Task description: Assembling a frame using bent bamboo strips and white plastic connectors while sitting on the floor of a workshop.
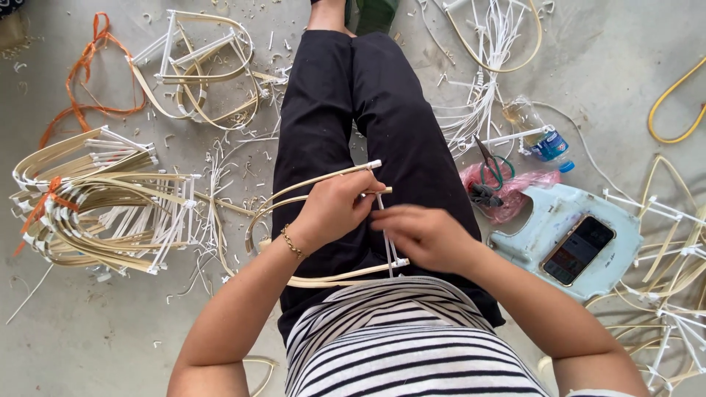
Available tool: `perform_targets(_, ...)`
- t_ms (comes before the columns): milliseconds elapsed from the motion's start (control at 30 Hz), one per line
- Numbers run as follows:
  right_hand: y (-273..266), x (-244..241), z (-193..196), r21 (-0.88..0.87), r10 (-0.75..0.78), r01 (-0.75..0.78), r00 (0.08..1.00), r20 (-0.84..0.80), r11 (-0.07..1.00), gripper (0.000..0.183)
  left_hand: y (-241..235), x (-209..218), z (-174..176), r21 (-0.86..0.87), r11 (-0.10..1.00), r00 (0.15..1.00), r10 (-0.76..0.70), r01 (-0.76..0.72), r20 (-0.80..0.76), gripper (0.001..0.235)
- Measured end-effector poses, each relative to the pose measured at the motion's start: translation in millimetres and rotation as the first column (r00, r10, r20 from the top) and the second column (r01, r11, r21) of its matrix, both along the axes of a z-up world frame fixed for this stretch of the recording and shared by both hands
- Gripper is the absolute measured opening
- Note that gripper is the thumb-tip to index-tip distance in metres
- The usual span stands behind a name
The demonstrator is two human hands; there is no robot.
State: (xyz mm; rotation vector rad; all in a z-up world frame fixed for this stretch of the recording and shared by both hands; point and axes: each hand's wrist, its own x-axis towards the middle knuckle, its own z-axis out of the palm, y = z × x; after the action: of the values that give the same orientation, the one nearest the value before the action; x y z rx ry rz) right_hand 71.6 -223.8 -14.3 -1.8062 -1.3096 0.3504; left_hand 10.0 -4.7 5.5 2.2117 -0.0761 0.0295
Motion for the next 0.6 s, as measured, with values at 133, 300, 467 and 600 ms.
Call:
perform_targets(133, -10, 26, -57, -0.19, -0.408, 0.374, 0.68, -0.609, 0.908, 0.024, -12, -6, -14, 0.298, 0.953, 0.957, -0.033, -0.057, 0.289, 0.012)
perform_targets(300, 12, 44, -59, -0.276, -0.289, 0.085, 0.288, -0.913, 0.957, 0.042, -19, -7, -6, 0.338, 0.936, 0.9, -0.063, -0.097, 0.431, 0.006)
perform_targets(467, 28, 53, -32, -0.271, -0.247, -0.054, 0.275, -0.929, 0.961, 0.033, -23, -15, -1, 0.314, 0.947, 0.896, -0.079, -0.07, 0.438, 0.005)
perform_targets(600, 22, 52, -50, -0.179, -0.15, -0.113, 0.226, -0.962, 0.977, 0.022, -24, -17, -5, 0.317, 0.947, 0.901, -0.089, -0.056, 0.425, 0.007)
